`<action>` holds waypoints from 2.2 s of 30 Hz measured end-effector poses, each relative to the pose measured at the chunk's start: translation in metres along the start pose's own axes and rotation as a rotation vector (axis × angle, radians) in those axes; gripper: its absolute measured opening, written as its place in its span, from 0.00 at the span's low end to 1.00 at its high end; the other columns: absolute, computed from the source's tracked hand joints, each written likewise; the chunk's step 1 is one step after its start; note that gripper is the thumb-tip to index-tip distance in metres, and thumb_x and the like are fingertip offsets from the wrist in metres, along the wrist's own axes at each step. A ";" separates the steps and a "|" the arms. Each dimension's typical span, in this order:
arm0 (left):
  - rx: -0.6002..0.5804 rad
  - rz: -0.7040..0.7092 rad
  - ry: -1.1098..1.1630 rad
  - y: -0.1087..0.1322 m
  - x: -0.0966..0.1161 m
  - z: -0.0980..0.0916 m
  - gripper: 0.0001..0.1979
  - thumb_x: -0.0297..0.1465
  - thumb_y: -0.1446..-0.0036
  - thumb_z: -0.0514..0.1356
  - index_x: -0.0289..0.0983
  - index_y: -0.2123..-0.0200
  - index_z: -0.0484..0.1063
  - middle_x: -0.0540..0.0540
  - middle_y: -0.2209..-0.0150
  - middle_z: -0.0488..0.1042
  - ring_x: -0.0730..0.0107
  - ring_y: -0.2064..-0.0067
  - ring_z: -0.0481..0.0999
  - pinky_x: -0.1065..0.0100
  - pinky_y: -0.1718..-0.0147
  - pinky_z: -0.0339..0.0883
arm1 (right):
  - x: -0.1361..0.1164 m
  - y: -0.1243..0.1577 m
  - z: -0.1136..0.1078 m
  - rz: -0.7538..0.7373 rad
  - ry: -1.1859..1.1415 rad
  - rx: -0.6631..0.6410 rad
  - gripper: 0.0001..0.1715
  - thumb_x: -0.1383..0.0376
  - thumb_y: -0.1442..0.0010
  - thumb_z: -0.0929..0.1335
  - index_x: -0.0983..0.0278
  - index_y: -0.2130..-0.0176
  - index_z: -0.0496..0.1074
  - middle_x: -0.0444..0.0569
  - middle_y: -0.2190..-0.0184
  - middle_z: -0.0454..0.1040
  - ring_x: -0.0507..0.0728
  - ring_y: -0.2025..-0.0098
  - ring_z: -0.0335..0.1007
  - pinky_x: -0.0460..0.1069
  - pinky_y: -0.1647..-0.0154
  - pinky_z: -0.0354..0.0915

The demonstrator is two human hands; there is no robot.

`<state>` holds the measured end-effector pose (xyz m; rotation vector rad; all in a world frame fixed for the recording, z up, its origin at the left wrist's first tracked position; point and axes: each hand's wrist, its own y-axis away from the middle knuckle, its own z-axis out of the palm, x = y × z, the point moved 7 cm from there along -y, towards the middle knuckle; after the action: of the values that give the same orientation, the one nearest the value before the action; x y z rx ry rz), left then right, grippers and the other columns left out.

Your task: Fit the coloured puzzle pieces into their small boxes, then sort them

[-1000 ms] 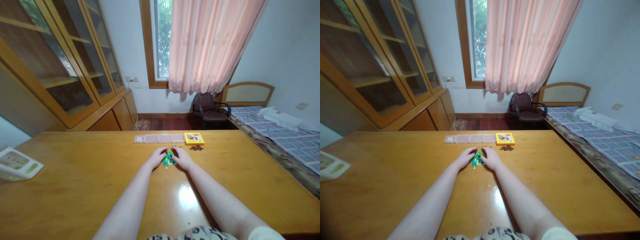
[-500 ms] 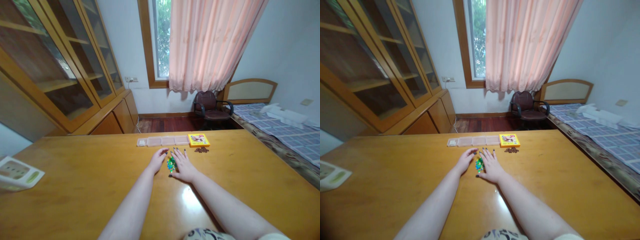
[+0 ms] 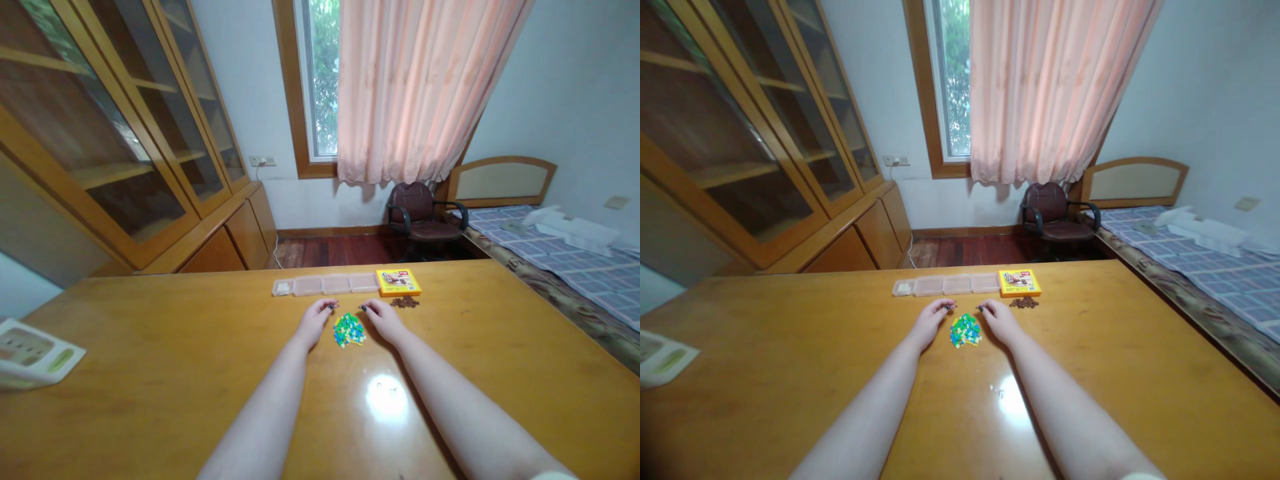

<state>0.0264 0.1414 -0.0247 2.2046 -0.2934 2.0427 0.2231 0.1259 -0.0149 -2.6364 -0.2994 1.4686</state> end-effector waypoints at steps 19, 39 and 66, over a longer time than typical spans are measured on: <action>-0.070 0.196 -0.657 0.001 0.017 0.017 0.14 0.23 0.50 0.51 0.38 0.65 0.74 0.46 0.62 0.73 0.65 0.57 0.71 0.64 0.54 0.64 | -0.032 -0.002 0.018 -0.150 0.382 -0.289 0.22 0.68 0.47 0.60 0.60 0.56 0.75 0.47 0.58 0.76 0.56 0.56 0.69 0.48 0.53 0.62; -0.110 0.181 -0.739 0.003 0.016 0.021 0.16 0.24 0.50 0.52 0.38 0.60 0.74 0.46 0.61 0.73 0.65 0.59 0.71 0.65 0.56 0.64 | -0.024 -0.005 0.015 -0.068 0.498 -0.210 0.20 0.66 0.45 0.61 0.58 0.56 0.75 0.47 0.57 0.76 0.57 0.55 0.70 0.48 0.55 0.62; -0.106 0.196 -0.779 0.005 0.020 0.023 0.11 0.25 0.51 0.53 0.38 0.67 0.74 0.47 0.65 0.72 0.66 0.61 0.70 0.67 0.60 0.64 | -0.019 -0.006 0.009 -0.006 0.470 -0.165 0.18 0.67 0.43 0.60 0.57 0.59 0.76 0.44 0.58 0.77 0.56 0.55 0.71 0.48 0.54 0.63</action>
<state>0.0490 0.1299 -0.0064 2.8832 -0.6831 1.0892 0.2048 0.1277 -0.0028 -2.9971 -0.3911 0.8082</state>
